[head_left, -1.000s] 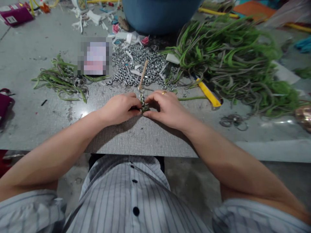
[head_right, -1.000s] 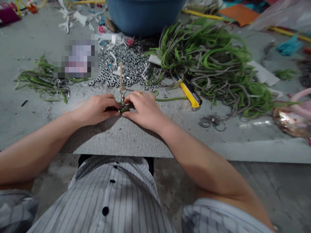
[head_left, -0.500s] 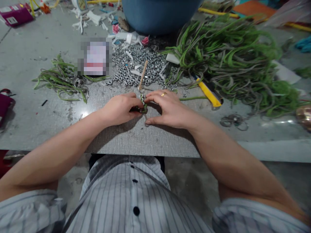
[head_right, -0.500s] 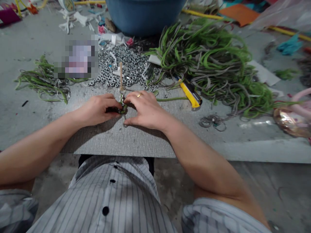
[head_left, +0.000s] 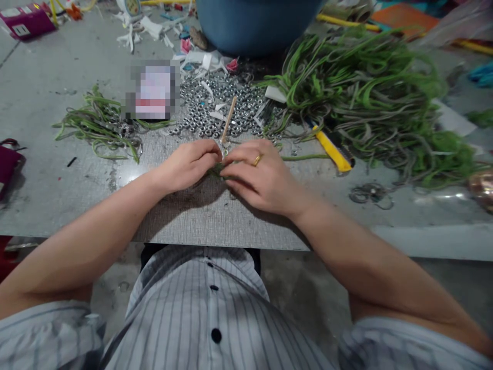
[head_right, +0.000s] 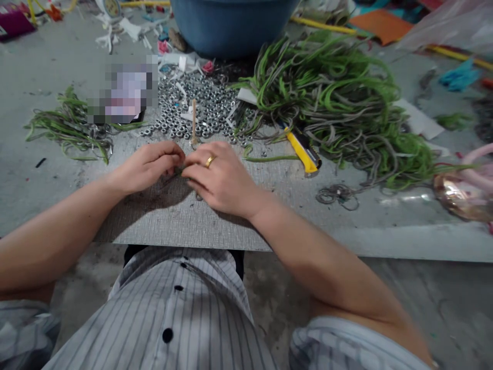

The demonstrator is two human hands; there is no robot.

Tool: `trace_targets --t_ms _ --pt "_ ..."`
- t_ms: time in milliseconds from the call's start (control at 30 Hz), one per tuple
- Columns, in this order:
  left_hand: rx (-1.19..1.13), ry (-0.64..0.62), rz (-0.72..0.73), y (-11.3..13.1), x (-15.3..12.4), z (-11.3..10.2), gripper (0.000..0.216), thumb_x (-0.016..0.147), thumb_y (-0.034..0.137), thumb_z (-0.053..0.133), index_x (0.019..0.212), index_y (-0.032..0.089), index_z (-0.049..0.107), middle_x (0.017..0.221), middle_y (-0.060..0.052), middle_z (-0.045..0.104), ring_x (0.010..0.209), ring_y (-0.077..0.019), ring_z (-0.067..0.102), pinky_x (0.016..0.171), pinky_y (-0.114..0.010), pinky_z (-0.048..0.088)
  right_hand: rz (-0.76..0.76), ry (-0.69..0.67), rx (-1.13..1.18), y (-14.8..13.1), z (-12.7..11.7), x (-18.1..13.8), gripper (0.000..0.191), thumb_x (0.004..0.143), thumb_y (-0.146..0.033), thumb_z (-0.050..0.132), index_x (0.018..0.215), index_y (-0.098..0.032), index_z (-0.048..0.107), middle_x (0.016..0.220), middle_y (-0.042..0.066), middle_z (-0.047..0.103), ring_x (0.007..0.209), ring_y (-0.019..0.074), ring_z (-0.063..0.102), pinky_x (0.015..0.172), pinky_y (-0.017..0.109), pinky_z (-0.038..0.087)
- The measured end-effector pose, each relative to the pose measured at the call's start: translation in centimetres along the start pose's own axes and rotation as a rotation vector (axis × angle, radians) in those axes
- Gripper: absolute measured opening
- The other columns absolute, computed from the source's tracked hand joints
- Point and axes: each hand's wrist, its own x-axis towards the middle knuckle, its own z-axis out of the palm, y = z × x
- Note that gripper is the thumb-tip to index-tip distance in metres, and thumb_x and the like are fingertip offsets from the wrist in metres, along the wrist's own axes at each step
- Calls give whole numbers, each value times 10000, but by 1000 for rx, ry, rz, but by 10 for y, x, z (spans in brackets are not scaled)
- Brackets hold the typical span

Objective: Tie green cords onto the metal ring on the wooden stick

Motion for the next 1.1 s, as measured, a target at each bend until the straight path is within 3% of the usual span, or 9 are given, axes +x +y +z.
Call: trace_targets --t_ms 133,267,400,600,667,767,900,1000,1100 --pt "-82 -12 -22 2 -1 0 167 925 238 425 845 202 567 793 -21 606 787 -168 550 793 -325 466 -198 -14 -84 -19 14 5 317 1057 -147 453 1218 -199 722 1180 67 784 1155 233 631 978 431 465" --pt "-178 -13 -38 5 -2 0 180 937 267 422 867 194 571 790 -20 573 780 -168 517 773 -332 438 -250 14 -220 -22 24 5 351 1088 -142 395 1255 -139 704 1182 77 787 1151 229 615 912 398 478" --pt "-197 -28 -85 9 -2 1 175 952 232 425 879 187 577 788 -12 566 777 -153 515 767 -309 440 -215 -15 -221 -24 19 7 322 1085 -153 432 1183 -164 739 1022 61 793 1028 219 622 868 391 460" --pt "-127 -61 -94 12 -1 -1 200 948 143 410 887 194 594 841 -24 620 812 -141 546 771 -284 478 -113 -200 -208 -33 8 12 441 1085 -141 333 1045 -189 770 884 78 748 877 220 613 806 395 453" --pt "-97 -74 -96 11 0 -2 200 923 131 416 898 197 604 868 -32 651 816 -142 559 759 -279 489 -81 -191 -149 -30 8 11 418 1072 -151 340 1041 -180 755 861 83 743 856 226 615 786 393 459" --pt "-82 -67 -70 7 1 -2 195 860 127 436 880 180 622 880 -38 683 824 -146 587 750 -271 492 52 -84 80 -21 9 9 261 1007 -187 445 1014 -192 706 876 71 739 858 224 631 783 383 471" --pt "-19 -53 -43 4 1 -1 213 806 119 473 876 154 671 858 -26 717 810 -146 637 741 -260 499 409 142 383 -13 10 7 69 945 -262 546 977 -238 603 904 26 692 787 180 610 745 352 483" --pt "-11 -58 -36 4 1 -1 219 821 131 521 921 153 714 881 -21 742 817 -144 664 749 -252 513 547 250 490 -6 12 7 120 948 -365 594 955 -248 566 879 12 650 750 165 588 722 345 493" --pt "3 -62 -11 2 1 0 175 847 202 599 930 154 746 884 -27 748 802 -142 667 745 -252 513 600 260 531 0 15 8 260 946 -503 618 942 -251 554 880 12 628 770 165 589 735 349 509"
